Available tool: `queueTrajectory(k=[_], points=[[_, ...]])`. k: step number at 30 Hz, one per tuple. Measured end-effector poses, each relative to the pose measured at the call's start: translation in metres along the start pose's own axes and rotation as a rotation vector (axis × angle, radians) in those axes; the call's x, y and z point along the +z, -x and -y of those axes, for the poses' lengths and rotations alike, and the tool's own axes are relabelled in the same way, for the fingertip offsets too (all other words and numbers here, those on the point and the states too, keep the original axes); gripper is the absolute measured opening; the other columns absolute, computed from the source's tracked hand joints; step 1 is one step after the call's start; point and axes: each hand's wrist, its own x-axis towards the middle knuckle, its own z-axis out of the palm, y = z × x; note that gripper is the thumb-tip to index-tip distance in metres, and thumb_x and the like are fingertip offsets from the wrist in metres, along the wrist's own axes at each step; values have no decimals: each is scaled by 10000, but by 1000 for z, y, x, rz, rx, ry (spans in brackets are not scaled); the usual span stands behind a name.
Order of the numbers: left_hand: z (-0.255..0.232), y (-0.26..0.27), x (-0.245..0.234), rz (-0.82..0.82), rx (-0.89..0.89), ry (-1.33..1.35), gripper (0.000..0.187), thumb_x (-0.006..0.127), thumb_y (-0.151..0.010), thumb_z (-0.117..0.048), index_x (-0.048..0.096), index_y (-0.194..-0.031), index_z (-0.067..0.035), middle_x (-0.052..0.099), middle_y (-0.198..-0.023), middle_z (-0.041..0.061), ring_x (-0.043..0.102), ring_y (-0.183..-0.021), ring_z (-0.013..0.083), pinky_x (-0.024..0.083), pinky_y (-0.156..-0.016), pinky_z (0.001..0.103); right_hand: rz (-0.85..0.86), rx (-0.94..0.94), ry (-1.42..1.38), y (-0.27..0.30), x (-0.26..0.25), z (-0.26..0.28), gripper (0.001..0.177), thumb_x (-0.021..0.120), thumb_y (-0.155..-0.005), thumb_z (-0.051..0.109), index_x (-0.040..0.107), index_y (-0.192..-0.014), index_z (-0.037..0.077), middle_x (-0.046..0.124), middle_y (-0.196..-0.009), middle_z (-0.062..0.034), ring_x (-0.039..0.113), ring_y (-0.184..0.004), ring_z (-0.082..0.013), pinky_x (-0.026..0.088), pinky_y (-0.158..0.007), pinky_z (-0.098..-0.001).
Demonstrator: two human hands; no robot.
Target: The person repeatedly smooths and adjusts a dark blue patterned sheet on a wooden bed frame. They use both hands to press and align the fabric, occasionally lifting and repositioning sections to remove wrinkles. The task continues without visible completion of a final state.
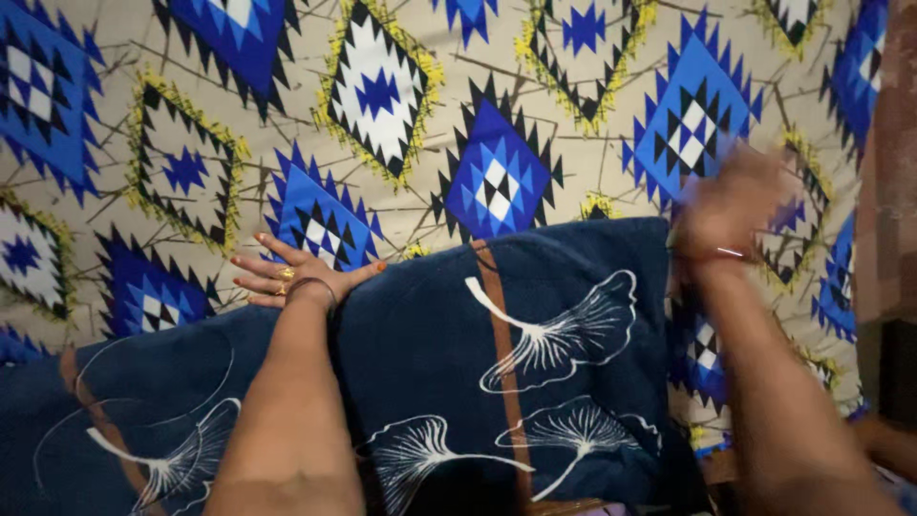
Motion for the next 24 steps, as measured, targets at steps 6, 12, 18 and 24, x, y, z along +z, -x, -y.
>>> queueTrajectory(k=[6,12,18,24], points=[[-3,-5,5,26,-21,-18,1860,903,-373,-795,-399,-1516,-119,-351,-1599,328,-306,-1498,509,-93,-1203,680,319,-832,-589,-45,13,334,734,561,-929,643,485,-1529,227,431,-1566,-103,322,-1501,-331,76,-1242,-600],[1,-8,5,27,-43,-55,1874,915,-362,-787,-378,-1537,-109,-356,-1596,329,-307,-1488,515,-91,-1209,666,331,-834,-541,-201,3,277,849,673,-897,527,388,-1578,108,256,-1663,-204,227,-1517,-416,94,-1205,-544],[-5,-6,4,31,-54,-58,1881,918,-349,-785,-362,-1553,-115,-358,-1598,319,-312,-1478,513,-94,-1198,663,135,67,-145,-103,6,31,753,659,-969,319,392,-1613,36,307,-1687,-277,320,-1508,-439,205,-1262,-512],[-9,0,-5,72,-59,-80,1875,915,-369,-798,-370,-1543,-100,-367,-1593,328,-332,-1473,509,-118,-1186,669,67,177,-90,-130,-3,33,764,708,-964,274,381,-1586,-25,349,-1646,-301,355,-1508,-428,213,-1298,-508]])
